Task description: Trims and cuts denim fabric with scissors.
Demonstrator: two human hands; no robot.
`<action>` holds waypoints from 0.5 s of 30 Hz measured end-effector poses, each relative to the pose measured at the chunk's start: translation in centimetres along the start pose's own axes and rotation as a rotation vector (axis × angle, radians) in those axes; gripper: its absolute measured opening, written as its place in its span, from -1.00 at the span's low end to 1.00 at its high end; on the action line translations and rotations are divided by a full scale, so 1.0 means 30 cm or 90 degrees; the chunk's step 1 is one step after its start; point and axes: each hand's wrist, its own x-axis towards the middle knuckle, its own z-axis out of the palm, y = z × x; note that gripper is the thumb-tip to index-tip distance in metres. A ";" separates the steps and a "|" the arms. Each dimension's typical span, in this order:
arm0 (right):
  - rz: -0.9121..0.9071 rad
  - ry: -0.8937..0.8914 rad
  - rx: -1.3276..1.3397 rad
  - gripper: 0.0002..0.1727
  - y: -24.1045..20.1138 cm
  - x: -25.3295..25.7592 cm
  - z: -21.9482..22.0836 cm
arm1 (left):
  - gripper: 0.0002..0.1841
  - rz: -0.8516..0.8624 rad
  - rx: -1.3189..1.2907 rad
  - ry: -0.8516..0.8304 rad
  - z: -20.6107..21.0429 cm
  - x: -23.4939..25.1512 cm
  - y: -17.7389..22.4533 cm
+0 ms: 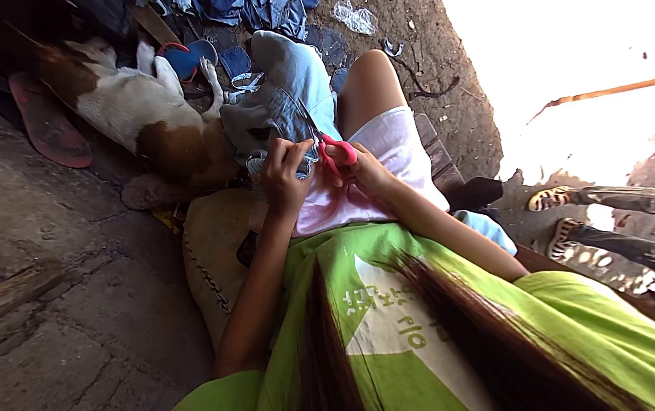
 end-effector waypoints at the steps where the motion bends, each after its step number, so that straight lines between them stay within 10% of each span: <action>1: -0.008 -0.001 -0.004 -0.67 0.002 0.002 -0.003 | -0.85 -0.003 0.001 0.001 -0.001 0.000 -0.001; 15: -0.001 -0.031 0.040 -0.60 -0.014 0.022 0.002 | -0.85 0.007 -0.014 -0.001 -0.002 0.001 -0.004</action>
